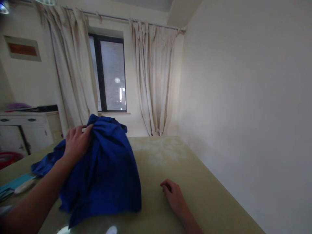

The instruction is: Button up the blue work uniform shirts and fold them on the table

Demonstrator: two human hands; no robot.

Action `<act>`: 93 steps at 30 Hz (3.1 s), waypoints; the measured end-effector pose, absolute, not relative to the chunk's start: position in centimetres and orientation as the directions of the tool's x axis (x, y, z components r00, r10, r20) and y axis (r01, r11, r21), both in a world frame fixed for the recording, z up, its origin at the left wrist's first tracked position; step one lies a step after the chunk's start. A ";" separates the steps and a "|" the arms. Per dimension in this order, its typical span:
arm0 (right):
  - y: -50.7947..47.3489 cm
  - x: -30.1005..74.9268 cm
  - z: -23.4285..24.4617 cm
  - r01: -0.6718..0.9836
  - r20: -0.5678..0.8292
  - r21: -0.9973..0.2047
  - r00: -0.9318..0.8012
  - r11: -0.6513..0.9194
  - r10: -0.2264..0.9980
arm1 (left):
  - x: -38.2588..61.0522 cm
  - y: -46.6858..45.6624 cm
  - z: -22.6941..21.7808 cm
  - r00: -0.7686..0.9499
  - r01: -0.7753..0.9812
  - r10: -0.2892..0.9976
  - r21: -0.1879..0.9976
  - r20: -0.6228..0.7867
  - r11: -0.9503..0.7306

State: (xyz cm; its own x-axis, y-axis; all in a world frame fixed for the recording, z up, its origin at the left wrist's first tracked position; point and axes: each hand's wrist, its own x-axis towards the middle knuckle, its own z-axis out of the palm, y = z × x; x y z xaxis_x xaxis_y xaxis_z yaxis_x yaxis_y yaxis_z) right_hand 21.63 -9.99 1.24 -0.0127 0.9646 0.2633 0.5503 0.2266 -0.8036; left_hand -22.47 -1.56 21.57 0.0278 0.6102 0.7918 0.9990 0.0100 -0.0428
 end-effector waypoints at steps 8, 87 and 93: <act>-8.6 20.6 0.9 0.722 0.284 -0.672 0.047 0.164 0.958 | -14.1 -2.9 10.7 -0.034 0.999 0.719 0.041 0.695 0.007; -11.0 36.6 0.9 0.812 0.383 -0.471 0.540 -0.345 0.749 | -7.7 -15.3 13.1 0.747 0.510 0.655 0.727 -0.110 -0.460; -12.6 35.5 4.6 0.940 0.513 -0.093 0.327 -0.328 0.794 | -7.0 -11.2 8.1 0.457 0.597 0.876 0.678 0.152 -0.429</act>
